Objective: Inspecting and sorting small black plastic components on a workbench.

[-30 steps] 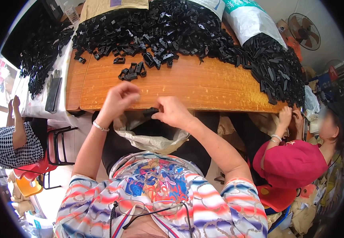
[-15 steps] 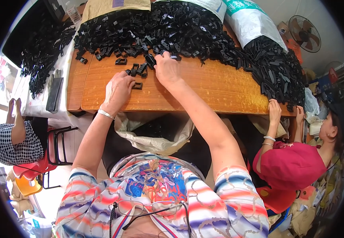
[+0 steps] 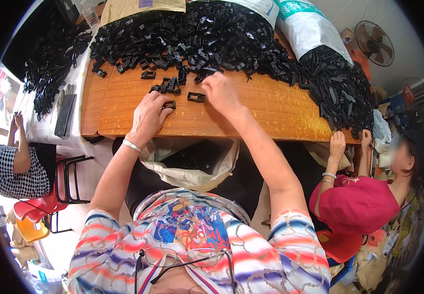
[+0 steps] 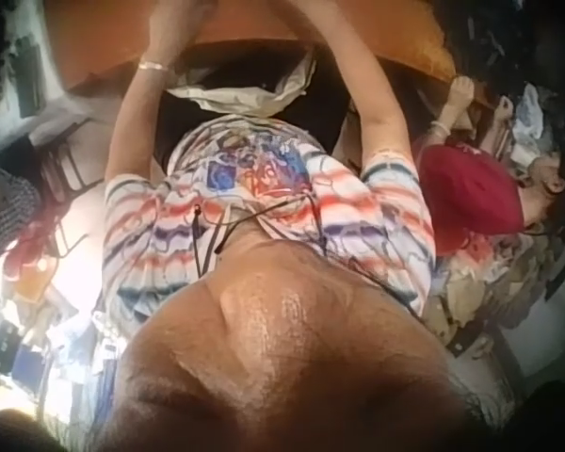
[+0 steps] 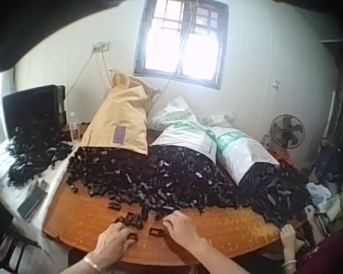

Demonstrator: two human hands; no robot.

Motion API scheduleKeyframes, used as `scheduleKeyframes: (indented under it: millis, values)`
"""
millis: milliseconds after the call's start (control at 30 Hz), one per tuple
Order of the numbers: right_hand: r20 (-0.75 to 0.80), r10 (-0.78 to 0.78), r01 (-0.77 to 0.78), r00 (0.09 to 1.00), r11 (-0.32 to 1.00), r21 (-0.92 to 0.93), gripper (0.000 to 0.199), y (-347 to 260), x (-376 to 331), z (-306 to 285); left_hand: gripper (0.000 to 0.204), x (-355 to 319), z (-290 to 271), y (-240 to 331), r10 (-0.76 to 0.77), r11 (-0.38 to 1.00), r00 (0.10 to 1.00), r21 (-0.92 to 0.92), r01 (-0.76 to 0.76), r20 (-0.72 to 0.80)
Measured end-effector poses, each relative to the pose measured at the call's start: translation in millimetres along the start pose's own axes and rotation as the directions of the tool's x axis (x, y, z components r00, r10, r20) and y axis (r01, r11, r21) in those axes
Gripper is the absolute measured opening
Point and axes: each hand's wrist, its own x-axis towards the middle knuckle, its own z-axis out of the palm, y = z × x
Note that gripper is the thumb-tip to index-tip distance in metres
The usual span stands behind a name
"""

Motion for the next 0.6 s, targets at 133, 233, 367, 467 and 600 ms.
scheduleKeyframes:
  millis: [133,233,367,467,600]
  values:
    - [-0.080,0.116,-0.123,0.990,0.988,-0.095,0.010,13,18,-6,0.023,1,1,2,-0.227,0.940,0.973,-0.251,0.232,0.048]
    - [-0.037,0.170,-0.173,0.985,0.970,-0.172,0.012,13,32,1,0.022,-1,4,5,-0.385,0.783,0.914,-0.479,0.396,0.127]
    - [0.099,0.124,-0.088,0.987,0.947,-0.308,0.013,13,43,10,0.022,-2,7,7,-0.356,0.833,0.929,-0.418,0.363,0.096]
    - [0.194,0.169,-0.092,0.966,0.931,-0.355,0.014,14,53,11,0.022,-3,6,6,-0.410,0.737,0.900,-0.528,0.422,0.146]
    - [0.051,0.135,-0.126,0.989,0.979,-0.157,0.026,20,52,2,0.021,-4,10,-3,-0.409,0.659,0.898,-0.628,0.414,0.163]
